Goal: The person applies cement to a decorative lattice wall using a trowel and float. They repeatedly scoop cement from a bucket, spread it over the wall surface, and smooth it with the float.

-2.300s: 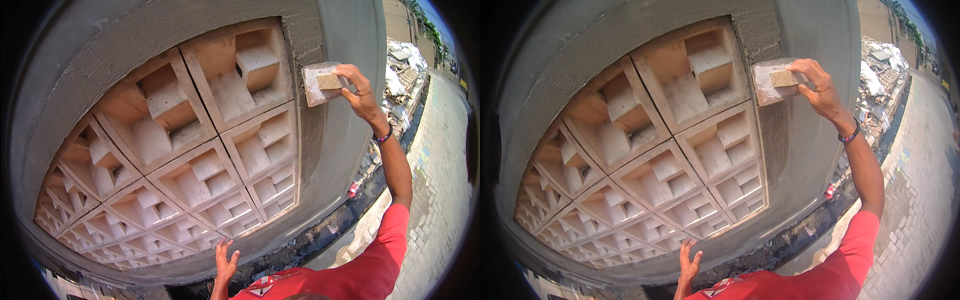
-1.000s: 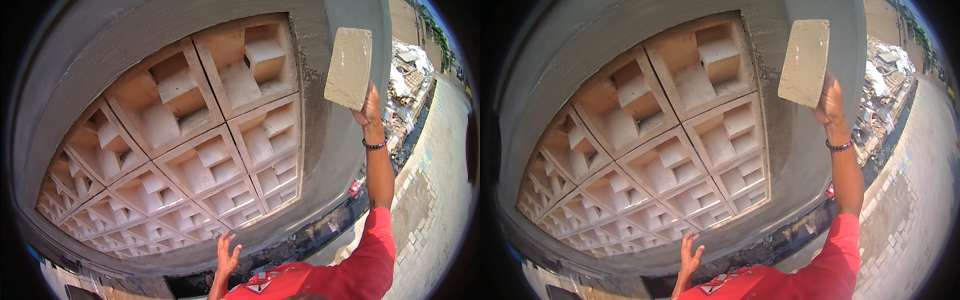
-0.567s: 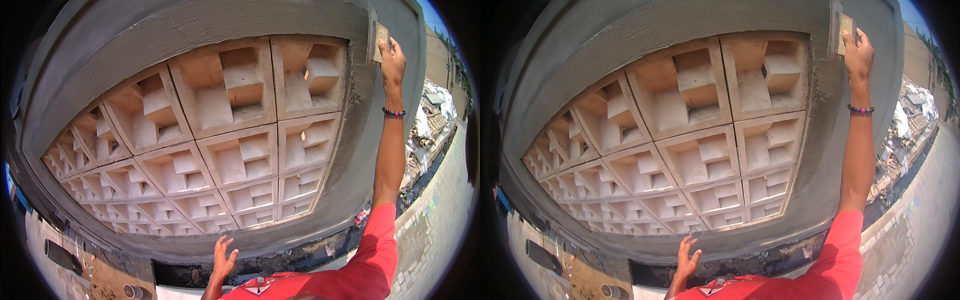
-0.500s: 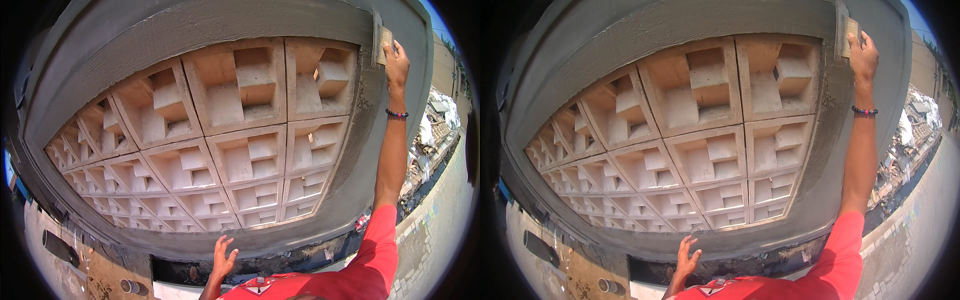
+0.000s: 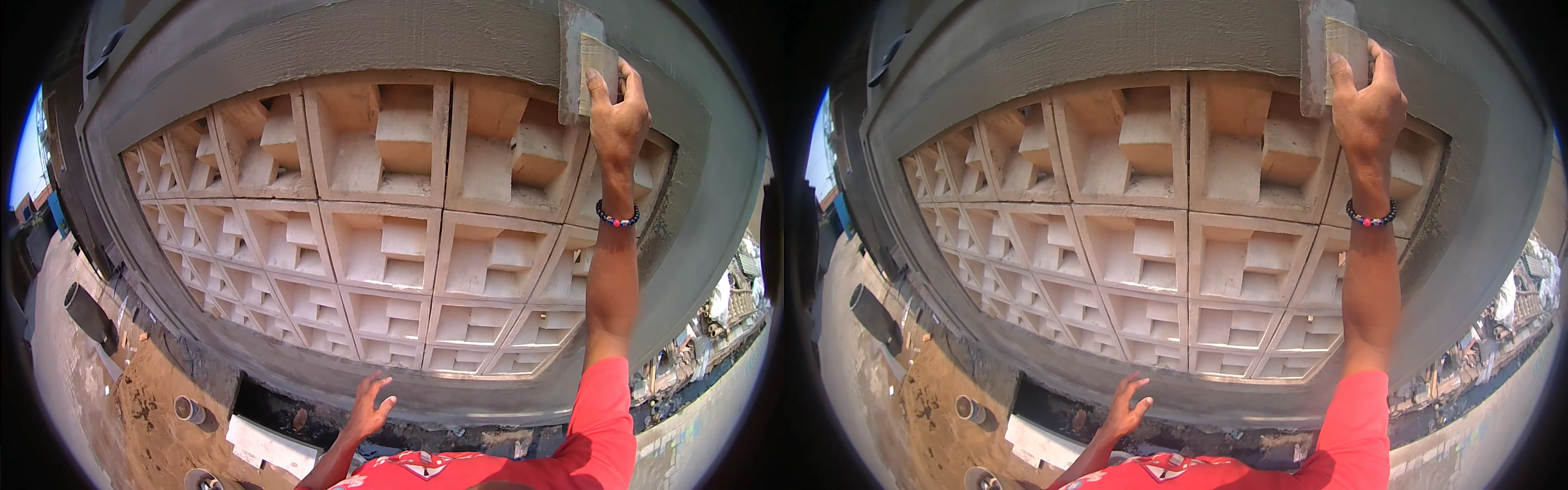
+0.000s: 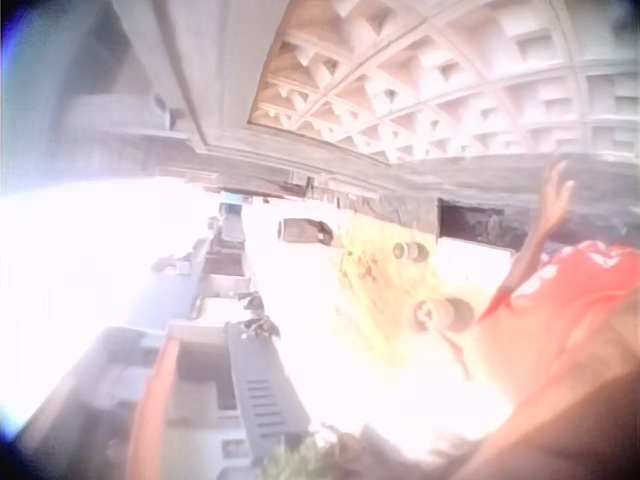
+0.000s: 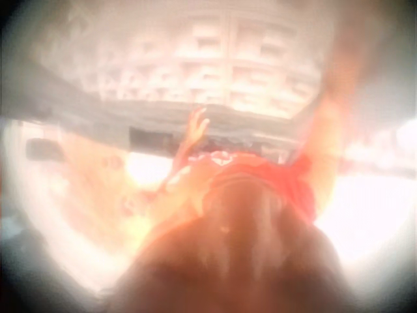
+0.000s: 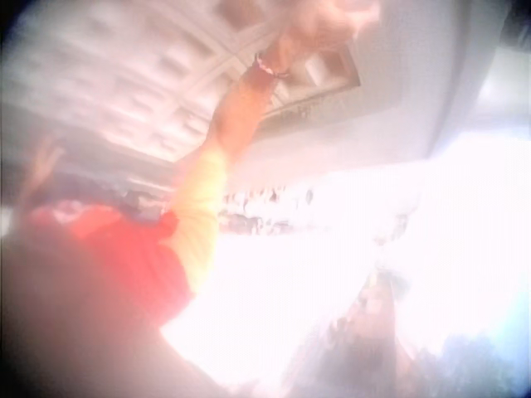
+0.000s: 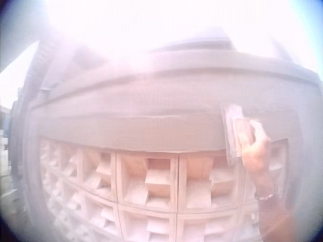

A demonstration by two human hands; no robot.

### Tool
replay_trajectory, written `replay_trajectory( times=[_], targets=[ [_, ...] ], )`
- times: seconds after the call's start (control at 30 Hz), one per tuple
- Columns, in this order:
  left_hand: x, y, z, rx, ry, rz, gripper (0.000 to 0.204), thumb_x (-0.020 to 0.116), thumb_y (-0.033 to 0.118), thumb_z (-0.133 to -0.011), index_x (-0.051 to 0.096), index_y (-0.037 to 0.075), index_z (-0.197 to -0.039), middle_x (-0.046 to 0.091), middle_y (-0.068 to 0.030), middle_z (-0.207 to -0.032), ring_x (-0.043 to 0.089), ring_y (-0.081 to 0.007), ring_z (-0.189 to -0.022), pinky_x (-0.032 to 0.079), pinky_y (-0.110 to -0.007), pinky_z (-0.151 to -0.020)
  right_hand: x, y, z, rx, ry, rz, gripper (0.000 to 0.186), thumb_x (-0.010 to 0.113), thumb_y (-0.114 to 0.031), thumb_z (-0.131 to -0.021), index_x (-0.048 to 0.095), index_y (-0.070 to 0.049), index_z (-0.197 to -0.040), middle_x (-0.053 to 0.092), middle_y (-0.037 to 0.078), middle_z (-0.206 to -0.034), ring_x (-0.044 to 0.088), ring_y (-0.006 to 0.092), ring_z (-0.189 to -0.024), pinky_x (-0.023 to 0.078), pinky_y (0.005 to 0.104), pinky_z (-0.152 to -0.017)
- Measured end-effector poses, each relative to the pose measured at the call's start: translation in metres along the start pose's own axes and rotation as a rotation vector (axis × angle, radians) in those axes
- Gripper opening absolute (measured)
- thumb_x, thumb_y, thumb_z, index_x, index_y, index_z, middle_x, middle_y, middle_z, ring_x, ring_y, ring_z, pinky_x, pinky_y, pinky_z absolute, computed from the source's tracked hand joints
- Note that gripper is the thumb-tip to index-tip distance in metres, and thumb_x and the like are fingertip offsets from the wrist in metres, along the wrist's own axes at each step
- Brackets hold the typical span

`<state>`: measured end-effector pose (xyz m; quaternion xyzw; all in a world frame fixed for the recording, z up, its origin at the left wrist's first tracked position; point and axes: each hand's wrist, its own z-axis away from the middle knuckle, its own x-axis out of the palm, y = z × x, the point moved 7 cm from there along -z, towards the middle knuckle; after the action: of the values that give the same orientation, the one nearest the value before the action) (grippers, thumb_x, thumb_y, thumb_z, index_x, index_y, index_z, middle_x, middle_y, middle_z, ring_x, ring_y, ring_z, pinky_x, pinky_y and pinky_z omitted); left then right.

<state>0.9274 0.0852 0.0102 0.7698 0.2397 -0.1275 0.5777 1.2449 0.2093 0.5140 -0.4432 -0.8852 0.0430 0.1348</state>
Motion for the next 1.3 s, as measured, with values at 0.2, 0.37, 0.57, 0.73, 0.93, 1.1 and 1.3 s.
replay_trajectory(
  times=[0.2,0.37,0.57,0.73,0.93,1.1,1.3],
  targets=[
    [-0.029,-0.028,0.017,0.038,0.111,-0.079,0.042,0.066,0.017,-0.083,0.055,0.008,-0.123,0.042,-0.0184,-0.136,0.042,-0.0343,-0.126,0.037,-0.041,-0.101,0.080,-0.108,0.030,-0.028,-0.159,-0.119,0.044,0.065,-0.023,-0.084,0.049,0.003,-0.116,0.063,0.026,-0.105,0.065,0.0385,-0.093,0.053,0.0430,-0.080],
    [-0.060,-0.040,0.033,-0.045,0.190,-0.032,0.044,0.066,0.018,-0.082,0.055,0.008,-0.123,0.042,-0.0200,-0.136,0.042,-0.0357,-0.125,0.035,-0.042,-0.102,0.152,-0.217,0.067,-0.200,-0.198,-0.225,0.039,0.066,-0.020,-0.081,0.045,0.002,-0.105,0.060,0.024,-0.096,0.065,0.0379,-0.083,0.054,0.0454,-0.074],
    [-0.081,-0.052,0.047,-0.018,0.220,-0.073,0.045,0.065,0.022,-0.084,0.054,0.008,-0.125,0.040,-0.0225,-0.137,0.038,-0.0394,-0.127,0.031,-0.045,-0.105,0.221,-0.321,0.115,-0.179,-0.629,-0.426,0.034,0.063,-0.021,-0.082,0.051,0.002,-0.104,0.064,0.027,-0.092,0.065,0.0393,-0.087,0.053,0.0442,-0.076],
    [-0.106,-0.066,0.069,-0.087,0.276,-0.075,0.045,0.065,0.021,-0.083,0.054,0.007,-0.124,0.040,-0.0231,-0.136,0.037,-0.0394,-0.127,0.030,-0.044,-0.106,0.177,-0.270,0.099,0.109,-0.427,-0.893,0.043,0.064,-0.024,-0.085,0.054,0.006,-0.115,0.067,0.017,-0.096,0.065,0.0178,-0.079,0.052,0.0286,-0.070],
    [-0.118,-0.081,0.101,-0.157,0.339,-0.155,0.045,0.064,0.022,-0.083,0.052,0.009,-0.125,0.041,-0.0204,-0.135,0.038,-0.0386,-0.126,0.030,-0.045,-0.105,0.053,-0.072,0.029,0.200,0.018,-0.600,0.051,0.070,-0.022,-0.084,0.050,0.008,-0.119,0.060,0.017,-0.114,0.058,0.0210,-0.103,0.045,0.0313,-0.091],
    [-0.113,-0.083,0.116,-0.143,0.353,-0.177,0.045,0.063,0.025,-0.085,0.052,0.009,-0.125,0.042,-0.0203,-0.134,0.039,-0.0384,-0.125,0.031,-0.045,-0.105,0.020,-0.019,0.029,0.290,0.032,-0.503,0.053,0.068,-0.023,-0.085,0.048,0.009,-0.123,0.058,0.018,-0.119,0.056,0.0242,-0.109,0.044,0.0338,-0.093],
    [-0.097,-0.080,0.115,-0.133,0.325,-0.160,0.043,0.060,0.025,-0.087,0.051,0.006,-0.124,0.046,-0.0196,-0.130,0.042,-0.0370,-0.122,0.032,-0.045,-0.104,0.040,-0.116,0.154,-0.388,-0.425,-0.670,0.045,0.052,-0.023,-0.092,0.047,0.003,-0.129,0.053,0.018,-0.126,0.056,0.0269,-0.108,0.046,0.0400,-0.090]
  ],
)
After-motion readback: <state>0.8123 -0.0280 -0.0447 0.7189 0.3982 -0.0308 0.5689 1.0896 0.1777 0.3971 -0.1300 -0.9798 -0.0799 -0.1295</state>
